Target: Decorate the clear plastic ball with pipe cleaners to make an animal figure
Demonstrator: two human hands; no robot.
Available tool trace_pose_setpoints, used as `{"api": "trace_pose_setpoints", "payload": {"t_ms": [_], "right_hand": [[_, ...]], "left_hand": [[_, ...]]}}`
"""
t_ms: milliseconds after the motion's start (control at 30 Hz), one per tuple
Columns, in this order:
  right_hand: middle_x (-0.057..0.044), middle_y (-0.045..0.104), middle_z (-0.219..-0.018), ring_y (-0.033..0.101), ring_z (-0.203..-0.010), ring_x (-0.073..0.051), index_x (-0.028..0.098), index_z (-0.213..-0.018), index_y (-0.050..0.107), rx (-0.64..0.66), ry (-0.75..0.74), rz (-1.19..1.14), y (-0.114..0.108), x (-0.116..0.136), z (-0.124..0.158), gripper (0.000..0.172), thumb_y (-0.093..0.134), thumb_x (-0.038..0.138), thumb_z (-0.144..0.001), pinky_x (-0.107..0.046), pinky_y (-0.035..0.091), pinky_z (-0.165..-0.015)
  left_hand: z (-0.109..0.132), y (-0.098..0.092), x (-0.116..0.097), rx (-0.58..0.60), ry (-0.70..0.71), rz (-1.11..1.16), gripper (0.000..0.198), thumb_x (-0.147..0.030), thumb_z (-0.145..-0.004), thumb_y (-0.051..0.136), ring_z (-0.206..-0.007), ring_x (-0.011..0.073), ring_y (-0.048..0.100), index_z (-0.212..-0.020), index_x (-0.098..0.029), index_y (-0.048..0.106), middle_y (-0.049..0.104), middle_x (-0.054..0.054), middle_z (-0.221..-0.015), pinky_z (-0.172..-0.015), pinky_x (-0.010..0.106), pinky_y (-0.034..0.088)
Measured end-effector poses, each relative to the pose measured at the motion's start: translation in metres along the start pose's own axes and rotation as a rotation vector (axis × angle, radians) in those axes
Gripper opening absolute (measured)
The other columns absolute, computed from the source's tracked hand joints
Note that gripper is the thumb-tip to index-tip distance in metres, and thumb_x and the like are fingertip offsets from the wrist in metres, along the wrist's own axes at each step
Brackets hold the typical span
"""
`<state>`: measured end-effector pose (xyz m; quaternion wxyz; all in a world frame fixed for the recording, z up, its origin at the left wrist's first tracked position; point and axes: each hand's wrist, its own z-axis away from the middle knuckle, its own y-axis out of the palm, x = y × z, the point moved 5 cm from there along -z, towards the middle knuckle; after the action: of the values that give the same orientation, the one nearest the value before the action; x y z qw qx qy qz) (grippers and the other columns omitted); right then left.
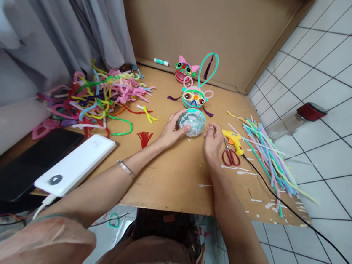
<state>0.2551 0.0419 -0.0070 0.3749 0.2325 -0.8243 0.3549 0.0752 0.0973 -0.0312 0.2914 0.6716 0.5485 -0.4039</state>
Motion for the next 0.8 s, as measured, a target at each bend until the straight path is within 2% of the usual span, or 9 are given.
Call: {"api": "trace_pose_setpoints", "payload": {"t_ms": [67, 133, 300, 400, 467, 600, 700, 767, 800], "right_hand": [[-0.003, 0.062, -0.078, 0.056, -0.075, -0.019, 0.022, -0.085, 0.058, -0.085, 0.057, 0.102, -0.013, 0.004, -0.002, 0.028, 0.032, 0.030, -0.093, -0.032, 0.043, -0.075], [-0.003, 0.059, -0.073, 0.053, -0.073, -0.020, 0.022, -0.078, 0.055, -0.104, 0.101, 0.237, -0.022, 0.010, -0.001, 0.030, 0.031, 0.028, -0.094, -0.033, 0.040, -0.073], [-0.008, 0.064, -0.076, 0.057, -0.074, -0.023, 0.020, -0.077, 0.061, 0.140, 0.122, 0.433, -0.014, 0.023, 0.021, 0.033, 0.039, 0.033, -0.096, -0.032, 0.037, -0.071], [-0.007, 0.070, -0.086, 0.062, -0.079, -0.022, 0.020, -0.083, 0.067, 0.267, 0.082, 0.393, 0.000, 0.032, 0.041, 0.018, 0.052, 0.026, -0.090, -0.031, 0.039, -0.074], [-0.006, 0.071, -0.090, 0.063, -0.082, -0.021, 0.020, -0.087, 0.070, 0.294, 0.063, 0.370, 0.008, 0.037, 0.050, 0.011, 0.061, 0.026, -0.084, -0.032, 0.040, -0.078], [-0.004, 0.071, -0.085, 0.061, -0.081, -0.021, 0.022, -0.081, 0.074, 0.272, 0.130, 0.382, 0.017, 0.035, 0.050, 0.016, 0.065, 0.034, -0.083, -0.034, 0.038, -0.082], [-0.001, 0.067, -0.074, 0.059, -0.074, -0.019, 0.021, -0.073, 0.071, 0.287, 0.205, 0.351, 0.020, 0.030, 0.048, 0.020, 0.059, 0.032, -0.085, -0.032, 0.037, -0.077], [-0.001, 0.065, -0.072, 0.058, -0.072, -0.018, 0.021, -0.072, 0.069, 0.262, 0.157, 0.296, 0.018, 0.033, 0.051, 0.020, 0.055, 0.029, -0.085, -0.032, 0.037, -0.075], [-0.001, 0.064, -0.073, 0.058, -0.073, -0.018, 0.021, -0.072, 0.067, 0.242, 0.073, 0.261, 0.016, 0.038, 0.053, 0.020, 0.053, 0.028, -0.085, -0.032, 0.037, -0.075]], "left_hand": [[-0.001, 0.000, 0.000, -0.001, -0.007, -0.004, 0.073, -0.060, -0.077, 0.071, -0.133, 0.0316, 0.048, -0.139, -0.027, 0.050, 0.049, 0.012, -0.142, -0.115, 0.052, 0.037], [-0.001, 0.000, 0.001, 0.001, -0.005, -0.002, 0.072, -0.060, -0.078, 0.071, -0.133, 0.0313, 0.048, -0.139, -0.027, 0.050, 0.050, 0.012, -0.141, -0.116, 0.053, 0.036], [-0.003, 0.000, 0.002, -0.004, 0.015, 0.000, 0.072, -0.059, -0.078, 0.072, -0.132, 0.0304, 0.048, -0.138, -0.026, 0.051, 0.050, 0.012, -0.139, -0.115, 0.051, 0.037], [-0.003, 0.000, 0.002, -0.008, 0.019, -0.018, 0.071, -0.058, -0.079, 0.071, -0.130, 0.0293, 0.050, -0.139, -0.026, 0.050, 0.050, 0.012, -0.139, -0.114, 0.049, 0.039], [-0.002, 0.001, 0.001, -0.020, 0.019, -0.037, 0.071, -0.058, -0.079, 0.070, -0.129, 0.0287, 0.051, -0.139, -0.026, 0.050, 0.049, 0.012, -0.139, -0.112, 0.047, 0.041], [0.001, 0.003, -0.002, -0.042, 0.009, -0.071, 0.070, -0.057, -0.080, 0.070, -0.128, 0.0284, 0.051, -0.138, -0.025, 0.050, 0.048, 0.013, -0.139, -0.111, 0.046, 0.042], [0.002, 0.004, -0.004, -0.041, -0.018, -0.076, 0.071, -0.057, -0.079, 0.071, -0.127, 0.0284, 0.052, -0.138, -0.024, 0.049, 0.048, 0.013, -0.138, -0.109, 0.045, 0.044], [0.002, 0.003, -0.004, -0.042, -0.036, -0.077, 0.071, -0.056, -0.079, 0.071, -0.125, 0.0281, 0.052, -0.138, -0.024, 0.049, 0.047, 0.013, -0.138, -0.106, 0.044, 0.046], [0.001, 0.002, -0.004, -0.042, -0.039, -0.077, 0.070, -0.056, -0.079, 0.071, -0.124, 0.0278, 0.053, -0.138, -0.025, 0.049, 0.047, 0.013, -0.138, -0.105, 0.044, 0.047]]}}
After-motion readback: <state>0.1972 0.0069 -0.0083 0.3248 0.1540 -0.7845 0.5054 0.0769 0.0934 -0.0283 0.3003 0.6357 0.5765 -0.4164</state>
